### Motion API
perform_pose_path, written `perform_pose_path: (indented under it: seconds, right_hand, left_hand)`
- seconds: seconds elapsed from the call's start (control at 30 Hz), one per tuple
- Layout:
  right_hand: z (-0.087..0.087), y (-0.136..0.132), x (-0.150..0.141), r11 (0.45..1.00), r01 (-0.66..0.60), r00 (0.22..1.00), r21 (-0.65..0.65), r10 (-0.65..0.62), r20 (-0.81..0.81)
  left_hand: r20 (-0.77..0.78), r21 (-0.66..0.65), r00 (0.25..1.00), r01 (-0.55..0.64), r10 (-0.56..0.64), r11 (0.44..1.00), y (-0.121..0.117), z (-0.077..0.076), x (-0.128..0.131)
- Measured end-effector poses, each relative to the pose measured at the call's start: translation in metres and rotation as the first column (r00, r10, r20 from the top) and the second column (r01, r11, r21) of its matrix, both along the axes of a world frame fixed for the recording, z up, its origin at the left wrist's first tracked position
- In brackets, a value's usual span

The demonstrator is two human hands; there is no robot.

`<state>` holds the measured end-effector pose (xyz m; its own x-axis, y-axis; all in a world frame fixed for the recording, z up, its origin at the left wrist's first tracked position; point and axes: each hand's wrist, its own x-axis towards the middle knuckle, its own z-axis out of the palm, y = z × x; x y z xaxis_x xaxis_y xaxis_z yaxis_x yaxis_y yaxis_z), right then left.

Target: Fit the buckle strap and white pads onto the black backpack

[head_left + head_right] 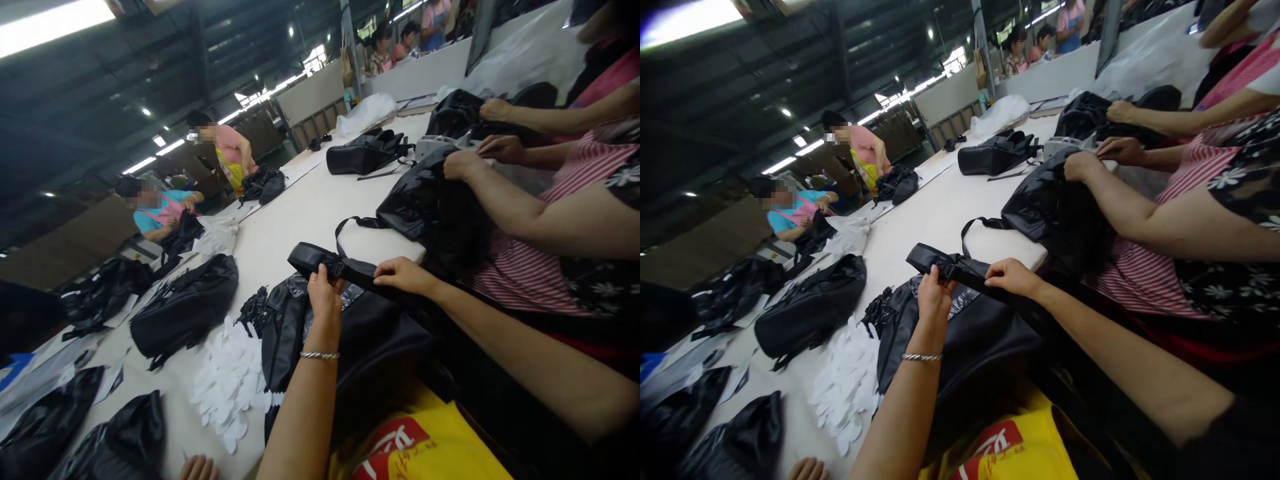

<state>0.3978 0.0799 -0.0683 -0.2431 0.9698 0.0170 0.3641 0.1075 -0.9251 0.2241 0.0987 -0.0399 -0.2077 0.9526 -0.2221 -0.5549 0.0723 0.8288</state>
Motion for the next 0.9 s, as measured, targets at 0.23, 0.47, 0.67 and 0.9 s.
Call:
perform_pose_path:
  seconds: [0.23, 0.47, 0.67, 0.9]
  right_hand:
    - [0.003, 0.007, 0.003, 0.998, -0.067, 0.997, 0.016, 0.067, -0.024]
    - [0.001, 0.01, -0.005, 0.98, -0.188, 0.967, -0.068, 0.173, -0.185]
    - [0.009, 0.005, -0.017, 0.991, -0.117, 0.974, -0.065, 0.101, -0.205]
    - [0.015, -0.005, -0.035, 0.997, 0.004, 0.943, -0.079, -0.03, -0.333]
  left_hand:
    - [0.076, 0.032, 0.995, -0.072, 0.069, 0.997, 0.01, 0.004, 0.0]
    - [0.012, 0.085, 0.997, -0.076, 0.076, 0.993, 0.011, 0.016, -0.008]
    - [0.029, 0.083, 0.999, -0.02, 0.018, 0.996, -0.007, 0.022, -0.005]
    - [0.055, 0.11, 0.997, 0.052, -0.059, 0.993, -0.018, 0.023, 0.0]
